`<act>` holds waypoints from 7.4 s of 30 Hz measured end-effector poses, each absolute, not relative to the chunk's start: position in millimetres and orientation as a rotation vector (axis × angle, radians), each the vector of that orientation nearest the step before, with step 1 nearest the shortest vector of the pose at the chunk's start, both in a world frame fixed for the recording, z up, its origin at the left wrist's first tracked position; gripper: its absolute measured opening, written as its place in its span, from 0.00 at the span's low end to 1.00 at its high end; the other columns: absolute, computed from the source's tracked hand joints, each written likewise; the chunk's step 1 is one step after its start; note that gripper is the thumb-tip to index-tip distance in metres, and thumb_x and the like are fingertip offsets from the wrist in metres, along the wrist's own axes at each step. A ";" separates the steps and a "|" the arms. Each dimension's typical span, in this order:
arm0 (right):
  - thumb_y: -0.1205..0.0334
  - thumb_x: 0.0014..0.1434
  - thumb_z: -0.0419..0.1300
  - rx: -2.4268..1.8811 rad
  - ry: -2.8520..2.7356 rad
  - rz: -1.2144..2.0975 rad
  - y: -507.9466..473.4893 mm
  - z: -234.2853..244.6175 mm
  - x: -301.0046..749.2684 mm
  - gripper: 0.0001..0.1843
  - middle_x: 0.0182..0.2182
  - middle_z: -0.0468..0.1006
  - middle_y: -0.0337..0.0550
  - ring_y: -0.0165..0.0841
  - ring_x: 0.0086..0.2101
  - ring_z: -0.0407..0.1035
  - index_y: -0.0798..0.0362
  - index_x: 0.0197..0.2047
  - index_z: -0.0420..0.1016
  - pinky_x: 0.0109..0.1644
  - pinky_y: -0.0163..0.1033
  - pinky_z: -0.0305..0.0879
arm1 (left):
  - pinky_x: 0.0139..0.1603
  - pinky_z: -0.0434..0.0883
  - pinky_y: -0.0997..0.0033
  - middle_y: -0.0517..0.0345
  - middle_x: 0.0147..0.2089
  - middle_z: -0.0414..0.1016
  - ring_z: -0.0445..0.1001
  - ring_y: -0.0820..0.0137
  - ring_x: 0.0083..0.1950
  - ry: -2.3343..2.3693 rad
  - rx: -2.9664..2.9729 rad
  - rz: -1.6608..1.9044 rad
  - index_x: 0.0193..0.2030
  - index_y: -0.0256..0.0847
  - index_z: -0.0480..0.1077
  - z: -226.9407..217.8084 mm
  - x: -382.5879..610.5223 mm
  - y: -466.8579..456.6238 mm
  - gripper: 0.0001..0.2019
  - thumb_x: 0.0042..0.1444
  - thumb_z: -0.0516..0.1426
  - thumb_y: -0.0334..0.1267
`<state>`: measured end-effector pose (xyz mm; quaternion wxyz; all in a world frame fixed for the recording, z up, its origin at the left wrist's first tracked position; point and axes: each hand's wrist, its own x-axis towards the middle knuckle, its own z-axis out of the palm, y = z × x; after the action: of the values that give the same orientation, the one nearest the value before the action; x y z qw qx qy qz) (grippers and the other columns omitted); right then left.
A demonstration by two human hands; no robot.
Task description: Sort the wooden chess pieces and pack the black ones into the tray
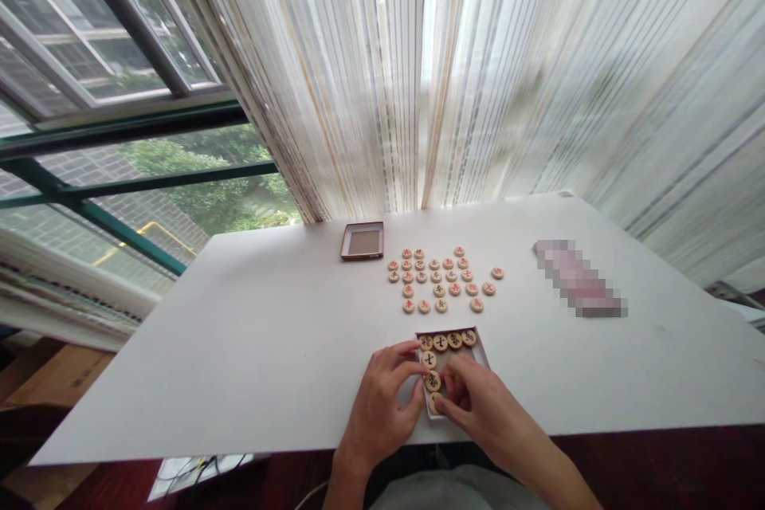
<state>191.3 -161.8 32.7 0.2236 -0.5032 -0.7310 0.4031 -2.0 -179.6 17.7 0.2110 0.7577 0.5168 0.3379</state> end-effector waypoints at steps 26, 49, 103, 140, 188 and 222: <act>0.59 0.64 0.58 -1.314 -1.881 1.117 -159.9 44.7 210.8 0.06 0.31 0.79 0.40 0.33 0.31 0.75 0.50 0.43 0.72 0.33 0.34 0.71 | 0.60 0.72 0.52 0.53 0.59 0.71 0.70 0.59 0.60 1.455 2.148 0.949 0.48 0.48 0.74 19.9 -1.8 -180.3 0.12 0.59 0.57 0.30; 0.54 0.65 0.57 -1.231 -1.855 0.811 -150.1 7.4 251.1 0.10 0.35 0.79 0.41 0.31 0.27 0.72 0.49 0.42 0.76 0.34 0.36 0.72 | 0.65 0.66 0.44 0.55 0.71 0.59 0.61 0.52 0.68 1.478 2.290 0.723 0.53 0.50 0.70 31.9 8.6 -178.6 0.19 0.54 0.60 0.32; 0.56 0.69 0.52 -1.167 -1.757 0.760 -152.6 0.1 264.2 0.11 0.42 0.77 0.45 0.37 0.39 0.75 0.47 0.46 0.75 0.43 0.36 0.73 | 0.53 0.73 0.59 0.52 0.46 0.72 0.72 0.62 0.49 1.587 2.536 0.935 0.50 0.47 0.76 9.5 -59.7 -26.5 0.12 0.61 0.59 0.32; 0.49 0.66 0.58 -1.349 -1.501 0.854 -141.8 4.3 264.5 0.15 0.33 0.80 0.43 0.35 0.31 0.76 0.51 0.45 0.75 0.37 0.36 0.75 | 0.38 0.78 0.70 0.52 0.47 0.77 0.78 0.69 0.41 1.378 2.065 1.475 0.49 0.41 0.74 14.6 -41.8 -32.8 0.10 0.61 0.60 0.39; 0.61 0.64 0.60 -0.888 -1.954 0.569 -51.1 27.5 216.6 0.15 0.41 0.81 0.44 0.36 0.36 0.74 0.45 0.55 0.74 0.41 0.43 0.74 | 0.45 0.77 0.66 0.54 0.43 0.81 0.81 0.66 0.42 1.049 1.801 1.167 0.54 0.43 0.70 30.8 18.3 -65.3 0.14 0.62 0.60 0.37; 0.59 0.65 0.60 -0.880 -1.733 0.953 -52.3 21.8 212.4 0.06 0.38 0.76 0.42 0.34 0.36 0.75 0.49 0.45 0.72 0.43 0.41 0.74 | 0.43 0.76 0.69 0.55 0.44 0.79 0.77 0.71 0.36 1.054 2.110 1.200 0.51 0.41 0.71 29.0 19.6 -68.2 0.12 0.61 0.59 0.35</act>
<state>212.4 -52.3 21.8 0.4693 -0.3588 -0.7071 0.3887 19.6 -68.2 29.0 0.2451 0.7731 0.3860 0.4396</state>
